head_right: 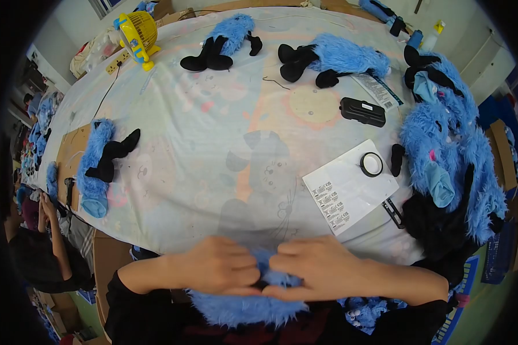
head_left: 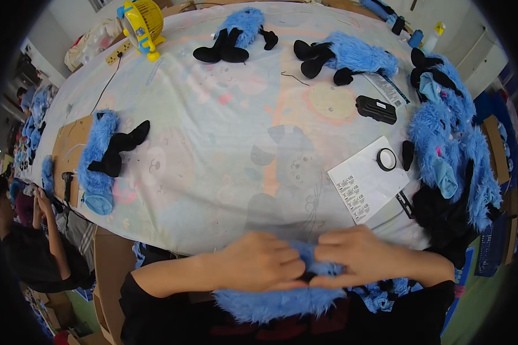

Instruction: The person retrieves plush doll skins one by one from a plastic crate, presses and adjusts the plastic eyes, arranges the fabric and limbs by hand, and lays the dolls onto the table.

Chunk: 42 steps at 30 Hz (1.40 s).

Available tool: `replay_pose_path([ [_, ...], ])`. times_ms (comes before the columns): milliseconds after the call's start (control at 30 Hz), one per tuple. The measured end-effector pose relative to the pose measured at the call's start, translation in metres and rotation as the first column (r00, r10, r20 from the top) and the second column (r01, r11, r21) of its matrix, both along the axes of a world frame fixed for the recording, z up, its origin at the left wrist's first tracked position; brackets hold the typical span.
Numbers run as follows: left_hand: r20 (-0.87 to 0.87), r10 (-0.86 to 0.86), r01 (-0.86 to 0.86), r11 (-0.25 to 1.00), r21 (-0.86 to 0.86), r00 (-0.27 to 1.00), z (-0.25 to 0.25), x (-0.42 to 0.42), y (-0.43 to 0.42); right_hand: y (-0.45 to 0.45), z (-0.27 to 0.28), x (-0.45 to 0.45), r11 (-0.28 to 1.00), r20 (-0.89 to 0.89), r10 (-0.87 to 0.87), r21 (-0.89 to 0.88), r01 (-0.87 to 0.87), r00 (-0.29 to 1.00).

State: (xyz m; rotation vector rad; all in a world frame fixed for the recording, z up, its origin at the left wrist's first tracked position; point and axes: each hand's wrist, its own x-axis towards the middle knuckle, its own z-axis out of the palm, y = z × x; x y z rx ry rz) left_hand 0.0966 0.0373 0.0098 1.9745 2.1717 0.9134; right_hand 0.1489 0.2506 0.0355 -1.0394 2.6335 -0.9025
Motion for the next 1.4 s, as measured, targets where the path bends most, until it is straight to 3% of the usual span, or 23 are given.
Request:
replay_pose_path([
  [233, 0.118, -0.177, 0.177, 0.984, 0.013, 0.977, 0.018, 0.026, -0.018, -0.016, 0.007, 0.025, 0.973, 0.092, 0.186, -0.152, -0.171, 0.978],
  [400, 0.169, -0.232, 0.234, 0.972, 0.009, 0.958, 0.020, 0.033, -0.026, -0.025, 0.005, 0.026, 0.935, 0.014, 0.279, -0.231, -0.268, 0.960],
  [533, 0.092, -0.374, 0.384, 0.911, -0.151, 0.923, 0.018, 0.036, -0.028, -0.029, 0.006, 0.024, 0.912, -0.114, 0.284, -0.274, -0.305, 0.952],
  [700, 0.192, -0.238, 0.231, 0.971, 0.057, 0.952, 0.019, 0.028, -0.026, -0.023, 0.014, 0.012, 0.936, -0.141, 0.246, -0.220, -0.273, 0.959],
  [767, 0.220, -0.163, 0.166, 0.986, 0.008, 0.962, 0.011, 0.014, -0.024, -0.012, 0.019, 0.005, 0.963, -0.055, 0.227, -0.134, -0.233, 0.972],
  [800, 0.305, -0.183, 0.173, 0.983, 0.061, 0.935, 0.000, 0.000, -0.021, -0.010, 0.019, -0.004, 0.963, -0.053, 0.226, -0.134, -0.232, 0.973],
  [867, 0.468, -0.079, -0.032, 0.974, 0.225, 0.880, -0.006, -0.027, -0.007, -0.004, 0.017, -0.031, 0.983, -0.219, 0.084, -0.141, -0.116, 0.972],
  [900, 0.686, -0.033, -0.165, 0.961, 0.222, 0.727, -0.010, -0.027, -0.004, 0.001, 0.018, -0.045, 0.988, -0.178, 0.045, -0.136, -0.070, 0.983],
  [933, 0.855, -0.004, -0.291, 0.939, 0.181, 0.518, -0.013, -0.027, -0.002, 0.007, 0.018, -0.058, 0.991, -0.136, 0.004, -0.130, -0.022, 0.991],
  [967, 0.853, -0.007, -0.283, 0.942, 0.181, 0.522, -0.014, -0.030, -0.002, 0.007, 0.013, -0.072, 0.982, -0.229, -0.046, -0.186, 0.002, 0.972],
  [1033, 0.929, 0.172, -0.094, 0.984, -0.149, 0.328, -0.014, -0.039, -0.002, 0.013, 0.009, -0.095, 0.991, -0.242, -0.073, -0.124, 0.043, 0.967],
  [1067, 0.938, 0.226, -0.232, 0.958, -0.166, 0.263, -0.013, -0.039, 0.002, 0.011, -0.001, -0.097, 0.991, -0.250, -0.079, -0.125, 0.049, 0.965],
  [1133, 0.944, 0.269, -0.364, 0.913, -0.186, 0.192, -0.017, -0.040, 0.006, 0.003, -0.027, -0.099, 0.859, -0.072, -0.334, -0.435, 0.272, 0.940],
  [1200, 0.988, 0.038, -0.665, 0.744, 0.071, 0.148, -0.027, -0.048, 0.006, -0.005, -0.042, -0.097, 0.590, 0.179, -0.493, -0.651, 0.478, 0.852],
  [1233, 0.992, 0.014, -0.722, 0.687, 0.080, 0.124, -0.030, -0.052, 0.007, -0.004, -0.040, -0.090, 0.646, 0.427, -0.363, -0.526, 0.554, 0.828],
  [1267, 0.995, -0.011, -0.775, 0.626, 0.087, 0.103, -0.033, -0.057, 0.007, -0.003, -0.036, -0.084, 0.713, 0.652, -0.235, -0.389, 0.584, 0.721],
  [1400, 0.981, 0.047, -0.823, 0.552, 0.131, 0.187, -0.036, -0.076, -0.008, 0.000, -0.058, -0.071, 0.655, 0.740, -0.076, -0.469, 0.593, 0.668],
])
